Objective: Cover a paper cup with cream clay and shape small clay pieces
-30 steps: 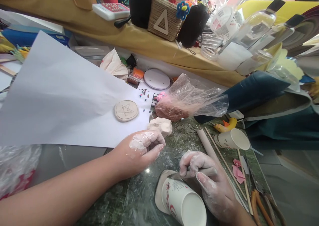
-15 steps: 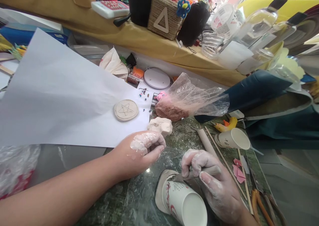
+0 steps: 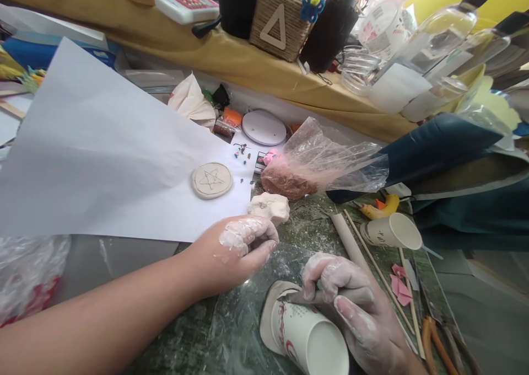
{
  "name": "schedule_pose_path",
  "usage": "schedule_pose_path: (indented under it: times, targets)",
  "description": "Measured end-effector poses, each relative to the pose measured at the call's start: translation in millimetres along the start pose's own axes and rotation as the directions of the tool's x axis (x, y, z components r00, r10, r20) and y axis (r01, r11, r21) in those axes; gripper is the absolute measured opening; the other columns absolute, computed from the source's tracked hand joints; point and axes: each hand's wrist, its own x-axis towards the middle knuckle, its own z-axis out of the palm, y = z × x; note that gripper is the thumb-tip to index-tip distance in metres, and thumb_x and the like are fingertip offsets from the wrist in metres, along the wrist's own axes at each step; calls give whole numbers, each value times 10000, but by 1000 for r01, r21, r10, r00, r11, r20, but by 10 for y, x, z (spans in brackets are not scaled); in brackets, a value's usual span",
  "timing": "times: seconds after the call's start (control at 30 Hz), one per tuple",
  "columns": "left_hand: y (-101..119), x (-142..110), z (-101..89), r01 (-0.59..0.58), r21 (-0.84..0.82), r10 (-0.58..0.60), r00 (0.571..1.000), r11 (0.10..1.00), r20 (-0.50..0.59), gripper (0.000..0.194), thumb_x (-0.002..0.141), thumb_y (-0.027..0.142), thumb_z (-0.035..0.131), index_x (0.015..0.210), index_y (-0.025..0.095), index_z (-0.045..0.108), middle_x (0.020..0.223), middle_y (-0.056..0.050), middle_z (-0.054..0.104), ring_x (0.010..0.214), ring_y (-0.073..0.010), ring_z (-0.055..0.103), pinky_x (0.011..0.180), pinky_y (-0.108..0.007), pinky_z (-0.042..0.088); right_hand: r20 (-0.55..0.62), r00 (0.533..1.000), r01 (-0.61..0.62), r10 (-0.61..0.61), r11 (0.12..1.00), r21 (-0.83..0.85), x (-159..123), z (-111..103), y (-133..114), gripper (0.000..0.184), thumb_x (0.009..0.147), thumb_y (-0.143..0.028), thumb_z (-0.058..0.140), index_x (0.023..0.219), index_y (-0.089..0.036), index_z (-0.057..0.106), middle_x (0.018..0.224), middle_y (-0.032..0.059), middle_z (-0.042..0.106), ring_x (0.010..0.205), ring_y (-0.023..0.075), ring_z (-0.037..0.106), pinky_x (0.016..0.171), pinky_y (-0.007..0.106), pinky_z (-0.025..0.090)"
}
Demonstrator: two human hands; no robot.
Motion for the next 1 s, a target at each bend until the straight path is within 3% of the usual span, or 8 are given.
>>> schedule_pose_path:
  times: [0.53,0.67,0.77,0.83,0.93,1.0]
  targets:
    - [-1,2,0,-2,11,2,1000,1000,0,93,915,259,574,880,244,659,857,40,694,792,-144,637,724,-272,485,159,983,-78,87,995,-62,84,-63,-31,168,1003,-387,464,920,-252,523,940,42,597,835,203,525,764,345,441]
    - [-14,-7,1,-41,32,42,999,999,-25,93,918,241,574,884,236,661,877,28,708,818,-150,655,752,-275,502,41,999,-29,29,1000,6,49,-77,-41,135,991,-351,493,916,-252,546,934,39,584,860,205,521,767,333,438]
    - [-8,-44,-35,-173,52,176,983,984,-57,129,942,230,546,922,225,673,890,2,729,833,-157,674,778,-279,517,-115,992,59,-55,998,32,25,-68,-129,89,981,-331,504,954,-261,551,943,35,553,869,205,512,766,325,444]
    - [13,-78,-76,-336,76,341,938,939,-63,169,960,251,540,1034,223,689,960,-33,752,899,-181,691,842,-306,522,-151,986,57,-64,997,-50,35,-31,-236,75,983,-305,502,1032,-270,547,995,42,538,914,211,513,802,333,453]
    - [70,-122,-118,-518,62,520,854,853,-18,250,959,348,604,1160,223,687,1032,-71,770,967,-215,706,915,-340,509,-68,997,8,-25,972,-235,88,81,-417,136,985,-278,487,1114,-273,528,1086,59,522,1017,232,519,853,355,458]
    - [109,-142,-112,-526,32,525,851,850,23,243,940,398,649,1105,230,710,960,-59,777,902,-205,713,876,-322,511,14,1000,17,-13,947,-321,133,177,-508,133,972,-266,476,1099,-259,516,1074,60,519,993,231,531,841,362,463]
